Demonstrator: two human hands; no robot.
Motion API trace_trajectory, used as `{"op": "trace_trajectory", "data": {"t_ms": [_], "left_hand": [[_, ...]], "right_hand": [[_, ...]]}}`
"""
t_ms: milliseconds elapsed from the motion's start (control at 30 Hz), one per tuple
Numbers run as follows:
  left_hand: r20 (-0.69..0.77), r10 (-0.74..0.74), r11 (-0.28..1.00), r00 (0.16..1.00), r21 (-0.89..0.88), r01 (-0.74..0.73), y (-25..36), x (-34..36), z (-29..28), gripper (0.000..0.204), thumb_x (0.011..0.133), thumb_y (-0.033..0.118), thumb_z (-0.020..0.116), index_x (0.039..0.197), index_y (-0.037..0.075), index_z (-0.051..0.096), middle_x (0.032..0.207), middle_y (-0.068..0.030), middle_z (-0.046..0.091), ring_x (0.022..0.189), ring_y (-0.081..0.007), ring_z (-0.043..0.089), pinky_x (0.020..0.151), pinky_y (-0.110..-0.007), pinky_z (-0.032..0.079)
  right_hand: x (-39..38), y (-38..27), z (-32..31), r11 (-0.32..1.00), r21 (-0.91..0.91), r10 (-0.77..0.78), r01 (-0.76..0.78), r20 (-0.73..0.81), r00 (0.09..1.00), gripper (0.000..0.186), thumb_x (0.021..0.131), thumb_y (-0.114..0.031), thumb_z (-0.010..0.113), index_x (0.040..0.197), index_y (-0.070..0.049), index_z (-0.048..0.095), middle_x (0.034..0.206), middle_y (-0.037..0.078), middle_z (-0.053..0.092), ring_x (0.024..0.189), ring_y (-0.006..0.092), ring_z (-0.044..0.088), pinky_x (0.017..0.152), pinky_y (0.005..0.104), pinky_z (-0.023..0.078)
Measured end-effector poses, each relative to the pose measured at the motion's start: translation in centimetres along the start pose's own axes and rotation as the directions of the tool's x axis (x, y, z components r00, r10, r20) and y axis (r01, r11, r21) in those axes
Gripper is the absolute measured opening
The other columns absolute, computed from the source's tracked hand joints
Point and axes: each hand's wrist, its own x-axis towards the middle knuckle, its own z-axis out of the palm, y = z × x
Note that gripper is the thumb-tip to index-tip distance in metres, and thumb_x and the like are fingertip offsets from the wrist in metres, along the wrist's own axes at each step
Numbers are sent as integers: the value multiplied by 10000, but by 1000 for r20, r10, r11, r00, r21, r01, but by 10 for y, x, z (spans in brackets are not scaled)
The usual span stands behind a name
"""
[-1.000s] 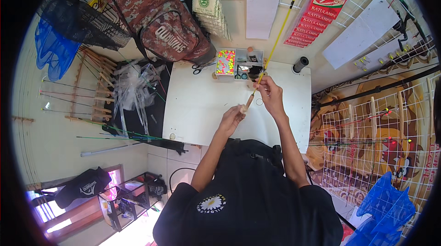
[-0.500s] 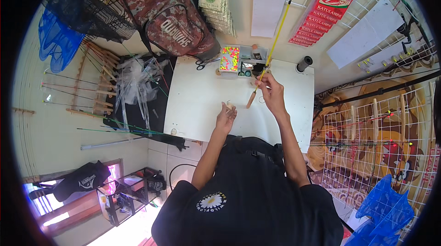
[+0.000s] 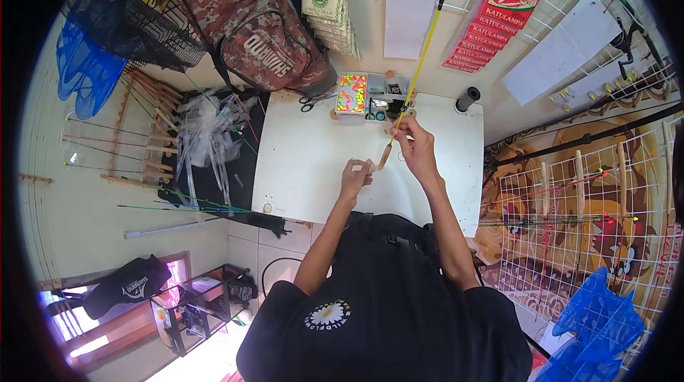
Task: Repairing or assembling the tip of a fishing rod by wrapping it with thread for attachment.
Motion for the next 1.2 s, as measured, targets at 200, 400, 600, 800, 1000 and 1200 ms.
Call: {"op": "trace_trajectory", "data": {"t_ms": [200, 400, 600, 800, 1000, 1200], "left_hand": [[195, 70, 989, 978, 112, -93, 8, -6, 6, 357, 894, 245, 700, 1156, 46, 562, 907, -100, 649, 784, -145, 629, 749, -273, 532], [298, 117, 990, 947, 44, -136, 11, -8, 5, 353, 888, 169, 691, 1211, 43, 620, 937, -99, 663, 813, -145, 622, 791, -283, 520], [335, 133, 991, 933, -15, -135, 15, -6, 9, 361, 885, 117, 676, 1218, -8, 616, 967, -81, 672, 822, -139, 618, 803, -283, 509], [313, 182, 973, 932, 78, -216, 16, 0, 13, 353, 890, 127, 673, 1201, -31, 623, 1022, -94, 679, 865, -154, 635, 819, -282, 508], [243, 184, 977, 953, 56, -203, 22, -5, 18, 412, 869, 157, 707, 1210, -52, 607, 968, -99, 693, 806, -140, 648, 768, -249, 521], [157, 266, 906, 951, 295, -302, 26, -2, 17, 419, 782, 74, 762, 1182, 13, 651, 1018, -106, 693, 823, -155, 668, 755, -280, 538]], "right_hand": [[1, 0, 1, 1000, 1, 5, -5, -15, 1000, 117, 930, -64, 590, 1027, 1, 589, 928, 151, 693, 884, 233, 697, 718, 357, 585], [3, 5, 5, 1000, 3, -3, 3, -21, 1000, 113, 931, -46, 588, 1030, 8, 579, 927, 127, 683, 889, 204, 690, 722, 338, 591], [9, 8, 5, 1000, 3, -7, 7, -23, 1000, 120, 926, -42, 594, 1033, 10, 575, 921, 130, 680, 875, 204, 690, 722, 336, 593], [14, 6, 10, 1000, -15, -28, 28, -30, 999, 125, 913, -31, 612, 1027, 13, 584, 914, 109, 679, 866, 180, 685, 704, 325, 601], [18, 2, 11, 999, -10, -40, 40, 2, 999, 119, 914, -16, 593, 1031, 4, 589, 911, 111, 683, 880, 188, 691, 699, 329, 607], [23, 6, 12, 1000, -7, -26, 26, -5, 1000, 130, 912, -36, 604, 1033, 5, 583, 912, 144, 691, 861, 219, 701, 710, 341, 585]]}}
